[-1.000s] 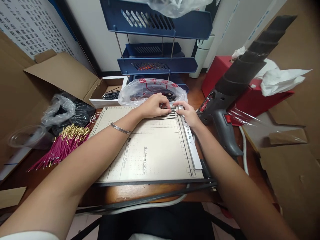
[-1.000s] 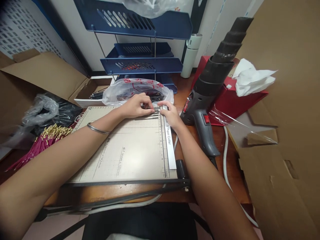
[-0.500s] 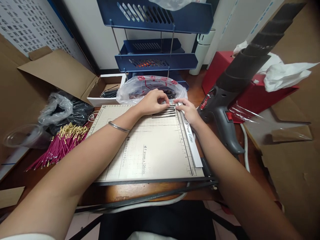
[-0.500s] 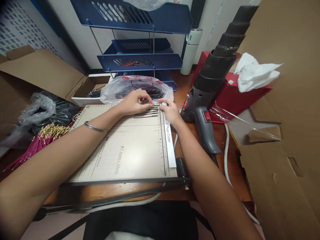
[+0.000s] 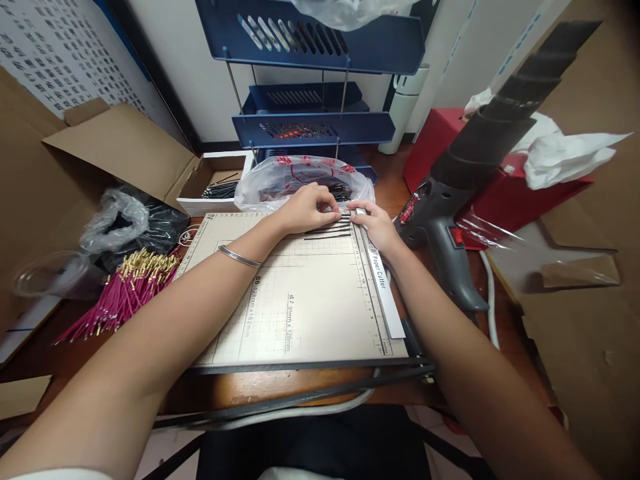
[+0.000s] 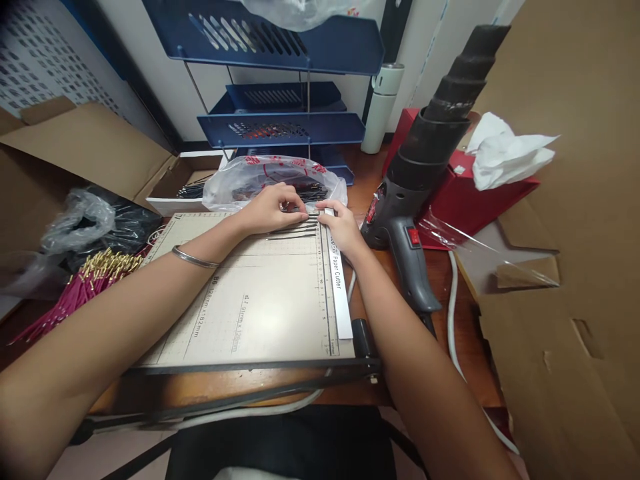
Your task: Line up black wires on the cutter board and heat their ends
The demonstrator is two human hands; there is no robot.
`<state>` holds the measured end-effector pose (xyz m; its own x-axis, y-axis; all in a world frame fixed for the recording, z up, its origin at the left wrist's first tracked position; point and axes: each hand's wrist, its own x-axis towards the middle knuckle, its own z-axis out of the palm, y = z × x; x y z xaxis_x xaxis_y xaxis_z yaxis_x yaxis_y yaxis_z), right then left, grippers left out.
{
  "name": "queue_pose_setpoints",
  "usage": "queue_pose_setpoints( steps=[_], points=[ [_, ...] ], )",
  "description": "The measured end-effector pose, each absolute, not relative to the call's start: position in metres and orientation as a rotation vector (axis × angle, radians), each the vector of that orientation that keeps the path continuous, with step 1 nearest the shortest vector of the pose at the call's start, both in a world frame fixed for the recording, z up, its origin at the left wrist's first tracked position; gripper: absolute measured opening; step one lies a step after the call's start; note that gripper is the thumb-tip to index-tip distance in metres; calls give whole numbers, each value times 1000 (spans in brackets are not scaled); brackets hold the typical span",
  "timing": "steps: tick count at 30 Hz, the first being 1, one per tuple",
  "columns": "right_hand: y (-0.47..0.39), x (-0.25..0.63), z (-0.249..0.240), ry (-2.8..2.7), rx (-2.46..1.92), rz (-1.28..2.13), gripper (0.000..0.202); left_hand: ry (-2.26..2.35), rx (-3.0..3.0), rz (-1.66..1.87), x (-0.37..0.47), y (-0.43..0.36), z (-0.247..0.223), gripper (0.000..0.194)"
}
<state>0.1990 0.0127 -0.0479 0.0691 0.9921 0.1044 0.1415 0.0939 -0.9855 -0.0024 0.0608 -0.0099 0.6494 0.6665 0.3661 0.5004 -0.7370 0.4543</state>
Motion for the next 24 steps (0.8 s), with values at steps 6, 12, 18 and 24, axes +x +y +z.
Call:
queue_pose_setpoints(
  steps=[6,12,18,24],
  points=[
    [13,199,-47,-1300,-1253,1015,34,905,2576,765,-2,61,-10,16],
    [10,198,-46,-1282,-1255,1018,34,937,2535,769,-2,59,-8,17],
    [11,202,-50,-1318,-1224,1035,36,858,2536,787,-3,57,-7,15],
    [13,204,-52,-1346,-1220,1019,37,837,2570,727,-2,58,-7,17]
  ],
)
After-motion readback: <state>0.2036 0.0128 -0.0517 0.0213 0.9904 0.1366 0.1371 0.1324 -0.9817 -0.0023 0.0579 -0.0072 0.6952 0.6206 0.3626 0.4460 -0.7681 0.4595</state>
